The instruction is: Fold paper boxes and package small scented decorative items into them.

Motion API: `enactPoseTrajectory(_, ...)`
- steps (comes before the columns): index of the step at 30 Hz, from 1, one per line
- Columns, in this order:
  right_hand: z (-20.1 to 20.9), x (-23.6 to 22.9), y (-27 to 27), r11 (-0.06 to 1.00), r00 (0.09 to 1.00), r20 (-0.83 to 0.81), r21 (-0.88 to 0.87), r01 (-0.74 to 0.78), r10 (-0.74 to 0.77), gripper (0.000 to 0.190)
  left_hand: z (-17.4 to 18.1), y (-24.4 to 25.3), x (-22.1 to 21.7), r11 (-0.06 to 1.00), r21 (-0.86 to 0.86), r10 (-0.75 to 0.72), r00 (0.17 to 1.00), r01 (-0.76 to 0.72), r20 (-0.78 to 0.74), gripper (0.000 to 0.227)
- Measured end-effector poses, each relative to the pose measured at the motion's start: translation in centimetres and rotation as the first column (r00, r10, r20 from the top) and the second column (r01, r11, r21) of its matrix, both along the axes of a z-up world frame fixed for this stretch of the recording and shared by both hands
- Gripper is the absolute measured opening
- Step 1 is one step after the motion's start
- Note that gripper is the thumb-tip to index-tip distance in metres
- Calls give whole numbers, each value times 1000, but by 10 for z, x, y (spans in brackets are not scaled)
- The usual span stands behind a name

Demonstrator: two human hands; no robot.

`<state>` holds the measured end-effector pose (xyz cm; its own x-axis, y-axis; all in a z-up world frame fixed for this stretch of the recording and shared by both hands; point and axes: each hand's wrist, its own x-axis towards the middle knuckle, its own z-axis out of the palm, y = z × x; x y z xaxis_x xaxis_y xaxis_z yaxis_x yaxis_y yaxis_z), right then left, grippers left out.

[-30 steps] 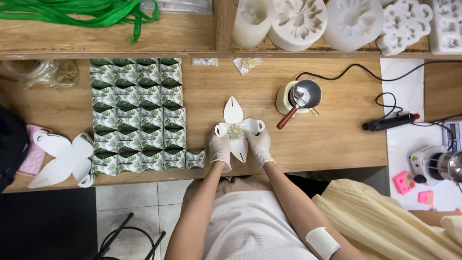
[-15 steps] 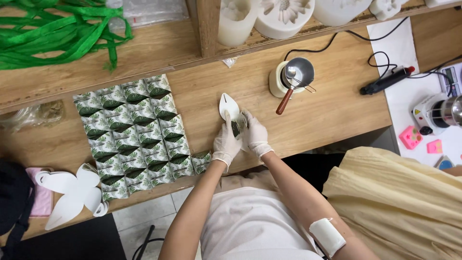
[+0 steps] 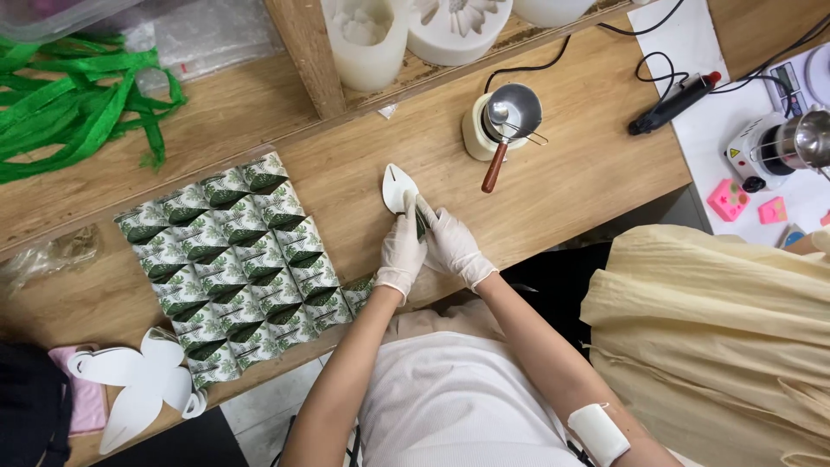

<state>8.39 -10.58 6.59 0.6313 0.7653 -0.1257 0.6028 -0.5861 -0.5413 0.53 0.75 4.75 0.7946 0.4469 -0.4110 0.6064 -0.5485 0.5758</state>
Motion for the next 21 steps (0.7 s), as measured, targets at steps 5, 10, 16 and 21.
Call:
enactPoseTrajectory(5,-24,5,-7,997,994,90,-46,-58,62,50,-22,-1,-3,945,-325,127,956,-36,266,86)
enactPoseTrajectory(10,15,10,-7,990,987,83,-52,-130,134,52,-53,4,-7,965,-262,137,887,-19,440,84)
enactPoseTrajectory(16,47,2,10,997,998,6,-46,-60,60,48,12,21,-9,996,-24,93,939,-90,332,74)
enactPoseTrajectory(21,30,-5,23,998,999,40,-62,-4,7,45,54,27,-9,985,95,119,961,-146,251,70)
